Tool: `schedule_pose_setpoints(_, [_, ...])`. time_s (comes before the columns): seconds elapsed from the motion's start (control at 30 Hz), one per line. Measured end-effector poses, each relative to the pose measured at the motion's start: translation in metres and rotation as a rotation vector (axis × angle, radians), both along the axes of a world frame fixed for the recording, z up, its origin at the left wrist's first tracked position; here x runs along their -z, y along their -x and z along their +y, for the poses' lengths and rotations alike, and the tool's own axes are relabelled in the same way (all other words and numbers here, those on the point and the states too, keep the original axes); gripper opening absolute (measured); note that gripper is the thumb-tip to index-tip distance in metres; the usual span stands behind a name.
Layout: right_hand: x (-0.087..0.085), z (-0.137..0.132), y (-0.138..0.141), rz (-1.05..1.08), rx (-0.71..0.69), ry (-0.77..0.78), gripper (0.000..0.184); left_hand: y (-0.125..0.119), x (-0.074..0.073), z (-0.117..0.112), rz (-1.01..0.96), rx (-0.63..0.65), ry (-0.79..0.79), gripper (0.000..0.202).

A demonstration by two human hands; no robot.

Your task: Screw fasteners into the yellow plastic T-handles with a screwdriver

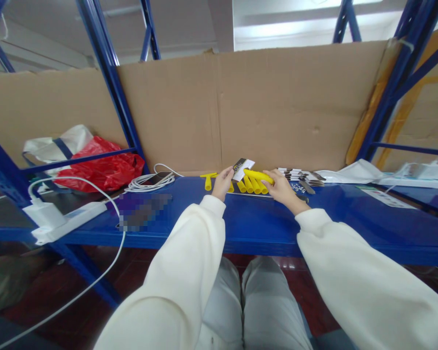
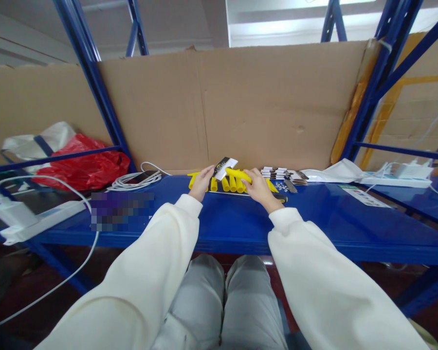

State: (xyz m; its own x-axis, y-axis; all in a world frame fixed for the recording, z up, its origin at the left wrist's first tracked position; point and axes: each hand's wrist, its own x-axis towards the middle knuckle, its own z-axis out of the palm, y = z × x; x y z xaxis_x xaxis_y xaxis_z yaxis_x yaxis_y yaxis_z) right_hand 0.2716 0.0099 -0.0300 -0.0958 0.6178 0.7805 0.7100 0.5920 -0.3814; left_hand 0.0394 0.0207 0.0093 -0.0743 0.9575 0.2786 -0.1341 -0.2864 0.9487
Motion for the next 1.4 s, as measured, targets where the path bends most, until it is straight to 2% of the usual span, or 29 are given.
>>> schedule_pose_setpoints(0.17, [-0.001, -0.003, 0.000, 0.011, 0.011, 0.007, 0.072, 0.004, -0.003, -0.001, -0.242, -0.064, 0.115, 0.051])
schedule_pose_setpoints(0.23, [-0.002, -0.004, 0.001, 0.027, 0.016, 0.006, 0.074, 0.005, -0.004, -0.002, -0.332, -0.030, 0.144, 0.049])
schedule_pose_setpoints(0.3, [-0.002, -0.003, 0.001, 0.047, 0.013, -0.002, 0.075, 0.004, -0.004, -0.005, -0.372, 0.060, 0.152, 0.043])
schedule_pose_setpoints(0.4, [-0.002, -0.003, 0.003, 0.073, 0.007, -0.018, 0.074, -0.002, -0.002, -0.010, -0.348, 0.238, 0.138, 0.035])
schedule_pose_setpoints(0.5, [-0.002, -0.003, 0.005, 0.091, 0.005, -0.022, 0.073, -0.011, 0.001, -0.016, -0.292, 0.330, 0.130, 0.039])
schedule_pose_setpoints(0.7, [-0.002, -0.006, 0.011, 0.102, -0.086, 0.043, 0.066, -0.021, 0.003, -0.021, -0.283, 0.351, 0.207, 0.029])
schedule_pose_setpoints(0.83, [-0.003, -0.010, 0.016, 0.141, -0.193, 0.138, 0.065, -0.017, 0.000, -0.019, -0.290, 0.284, 0.236, 0.025])
schedule_pose_setpoints(1.0, [0.004, -0.006, 0.024, 0.401, -0.322, 0.349, 0.079, -0.013, -0.003, -0.018, -0.304, 0.226, 0.273, 0.020])
schedule_pose_setpoints(1.1, [0.008, 0.002, 0.023, 0.552, -0.289, 0.365, 0.081, -0.014, -0.001, -0.020, -0.284, 0.265, 0.305, 0.018])
schedule_pose_setpoints(1.2, [0.007, 0.006, 0.019, 0.624, -0.264, 0.403, 0.070, -0.016, 0.000, -0.023, -0.245, 0.337, 0.335, 0.019])
schedule_pose_setpoints(1.3, [0.002, 0.002, 0.017, 0.618, -0.323, 0.489, 0.063, -0.016, 0.001, -0.024, -0.232, 0.386, 0.373, 0.023])
schedule_pose_setpoints(1.4, [-0.005, -0.007, 0.017, 0.632, -0.378, 0.505, 0.071, -0.012, -0.001, -0.021, -0.288, 0.416, 0.367, 0.032])
